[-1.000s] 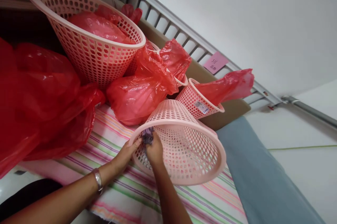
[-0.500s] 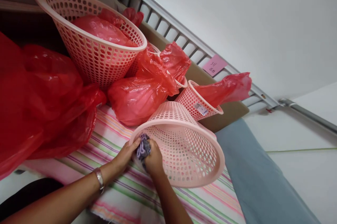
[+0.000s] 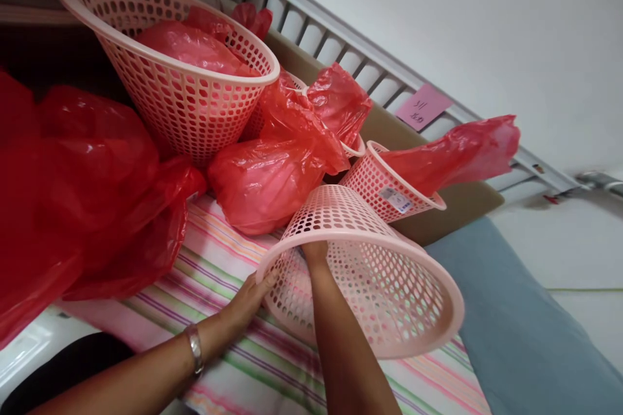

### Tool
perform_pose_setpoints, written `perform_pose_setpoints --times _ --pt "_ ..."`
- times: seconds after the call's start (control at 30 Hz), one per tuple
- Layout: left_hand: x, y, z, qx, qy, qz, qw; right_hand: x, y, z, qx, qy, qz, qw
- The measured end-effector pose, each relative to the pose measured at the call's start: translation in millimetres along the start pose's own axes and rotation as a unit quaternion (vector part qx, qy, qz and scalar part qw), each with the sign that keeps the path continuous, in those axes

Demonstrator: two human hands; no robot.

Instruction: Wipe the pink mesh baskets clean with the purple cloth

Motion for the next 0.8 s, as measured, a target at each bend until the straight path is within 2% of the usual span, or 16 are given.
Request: perform_pose_setpoints --times 0.13,0.27,0.4,0.47,0.53,0.63,0.7,0.8 --pt "-4 -1.9 1 0.004 -0.001 -0.022 1.0 2 0 -1 0.012 -0.009 0.005 1.0" --pt "-6 -3.1 3 0.005 -0.008 -0.059 0.998 16 6 -28 0.017 -0.02 -0.006 1.0" --pt "-6 6.3 7 -0.021 -0.032 -0.076 0.996 46 17 -87 0.049 -0.008 0.062 0.997" --pt "-5 12.5 8 -0.04 -0.03 -0.071 0.996 66 23 -124 0.075 0.03 0.098 0.992" --pt "-3 16.0 8 -0.05 -0.014 -0.063 0.997 82 34 -157 0.072 0.077 0.093 0.99" --pt "-2 13.8 5 -0.038 -0.001 -0.061 0.997 91 48 -188 0.06 0.127 0.07 0.988" --pt "1 10.3 3 -0.027 0.002 -0.057 0.998 85 51 -190 0.06 0.128 0.06 0.988" --pt "6 4.5 2 -0.013 0.004 -0.052 0.999 62 48 -166 0.056 0.069 0.061 0.994"
Point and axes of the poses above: each hand's wrist, its own z-axis towards the middle knuckle, its own y-axis out of the back of the hand, x = y × z, the point moved 10 cm from there along z, towards the middle knuckle, and after that the axes turned 5 degrees about -x, right-handed, at the moved point
